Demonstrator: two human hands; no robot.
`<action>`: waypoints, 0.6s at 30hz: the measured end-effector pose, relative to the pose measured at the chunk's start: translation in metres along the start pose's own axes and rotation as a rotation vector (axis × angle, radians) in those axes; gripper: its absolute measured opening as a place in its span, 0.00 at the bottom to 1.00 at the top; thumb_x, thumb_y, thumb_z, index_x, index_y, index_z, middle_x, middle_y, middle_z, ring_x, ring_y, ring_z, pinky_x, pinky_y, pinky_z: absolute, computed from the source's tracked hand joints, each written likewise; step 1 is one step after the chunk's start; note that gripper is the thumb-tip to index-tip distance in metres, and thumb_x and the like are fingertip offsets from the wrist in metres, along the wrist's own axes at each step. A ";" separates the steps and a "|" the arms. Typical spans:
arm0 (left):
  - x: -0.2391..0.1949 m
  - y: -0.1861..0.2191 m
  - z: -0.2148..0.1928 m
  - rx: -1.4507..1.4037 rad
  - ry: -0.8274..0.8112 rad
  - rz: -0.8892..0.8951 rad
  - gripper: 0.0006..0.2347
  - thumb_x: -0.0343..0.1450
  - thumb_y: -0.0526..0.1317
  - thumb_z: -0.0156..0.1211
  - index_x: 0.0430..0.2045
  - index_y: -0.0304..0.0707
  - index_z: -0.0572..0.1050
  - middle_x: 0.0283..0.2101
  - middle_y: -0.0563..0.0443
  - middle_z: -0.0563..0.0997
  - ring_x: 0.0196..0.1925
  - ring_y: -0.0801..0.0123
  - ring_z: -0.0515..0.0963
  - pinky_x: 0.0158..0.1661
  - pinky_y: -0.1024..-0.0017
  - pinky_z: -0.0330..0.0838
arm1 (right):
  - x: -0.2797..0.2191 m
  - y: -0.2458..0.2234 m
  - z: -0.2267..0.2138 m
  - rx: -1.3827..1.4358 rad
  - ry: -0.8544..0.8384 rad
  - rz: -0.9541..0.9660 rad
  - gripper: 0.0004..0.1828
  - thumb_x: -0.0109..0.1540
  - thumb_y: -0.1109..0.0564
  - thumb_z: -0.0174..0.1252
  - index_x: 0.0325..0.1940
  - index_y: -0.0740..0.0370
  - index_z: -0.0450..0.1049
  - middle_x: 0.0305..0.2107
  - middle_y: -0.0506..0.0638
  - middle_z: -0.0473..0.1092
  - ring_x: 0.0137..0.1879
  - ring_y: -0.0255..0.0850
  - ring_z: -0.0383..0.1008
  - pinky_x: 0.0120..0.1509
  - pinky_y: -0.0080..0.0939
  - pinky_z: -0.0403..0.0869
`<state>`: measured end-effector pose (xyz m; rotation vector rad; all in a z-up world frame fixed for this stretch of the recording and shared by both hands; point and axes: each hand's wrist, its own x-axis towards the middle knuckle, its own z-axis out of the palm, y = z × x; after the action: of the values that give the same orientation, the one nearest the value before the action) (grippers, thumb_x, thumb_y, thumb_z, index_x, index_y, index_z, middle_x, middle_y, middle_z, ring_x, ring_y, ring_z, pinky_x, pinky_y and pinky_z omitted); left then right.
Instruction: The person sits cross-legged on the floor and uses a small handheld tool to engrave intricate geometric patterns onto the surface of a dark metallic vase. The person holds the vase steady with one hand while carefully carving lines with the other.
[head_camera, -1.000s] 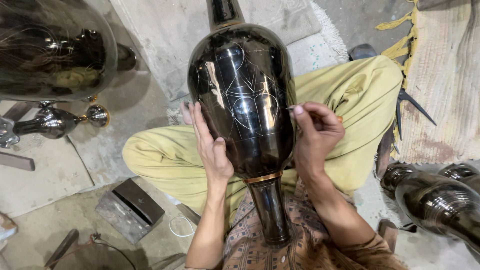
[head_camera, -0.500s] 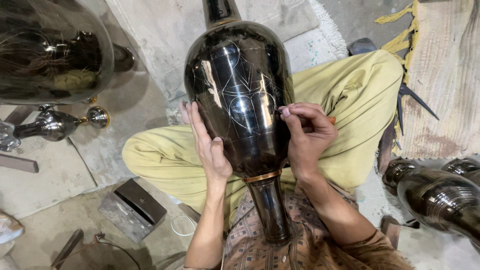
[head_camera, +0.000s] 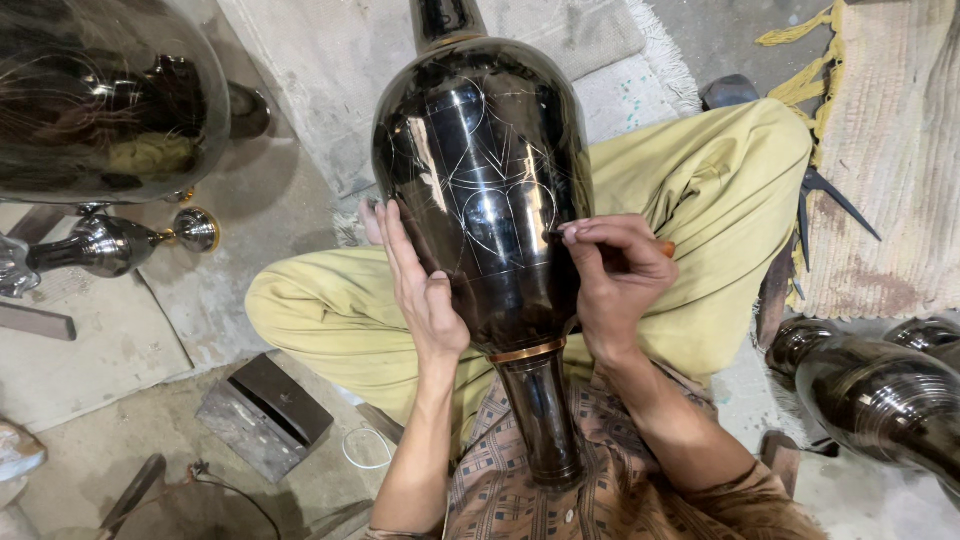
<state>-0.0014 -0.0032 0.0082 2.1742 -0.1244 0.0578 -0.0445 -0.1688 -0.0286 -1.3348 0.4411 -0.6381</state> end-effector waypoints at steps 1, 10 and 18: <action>0.000 0.000 0.000 -0.007 0.001 0.004 0.34 0.69 0.42 0.38 0.74 0.25 0.51 0.81 0.28 0.44 0.86 0.44 0.40 0.81 0.54 0.34 | 0.000 -0.001 0.000 -0.006 0.008 0.009 0.07 0.63 0.74 0.64 0.39 0.67 0.78 0.39 0.52 0.74 0.45 0.36 0.79 0.55 0.34 0.81; 0.000 0.002 0.000 -0.027 -0.002 0.003 0.35 0.67 0.38 0.39 0.75 0.25 0.50 0.81 0.30 0.42 0.86 0.44 0.39 0.81 0.53 0.35 | -0.002 0.001 0.000 -0.035 0.030 -0.014 0.07 0.63 0.74 0.64 0.38 0.66 0.78 0.39 0.51 0.75 0.45 0.36 0.79 0.54 0.33 0.81; 0.001 0.005 0.000 -0.040 0.000 -0.018 0.35 0.66 0.38 0.39 0.74 0.24 0.50 0.81 0.27 0.41 0.85 0.43 0.40 0.80 0.53 0.36 | -0.007 -0.001 0.001 -0.013 0.009 -0.034 0.07 0.63 0.74 0.65 0.38 0.68 0.78 0.38 0.52 0.75 0.45 0.37 0.78 0.54 0.33 0.80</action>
<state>-0.0005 -0.0060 0.0128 2.1348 -0.1052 0.0442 -0.0491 -0.1637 -0.0276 -1.3543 0.4315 -0.6709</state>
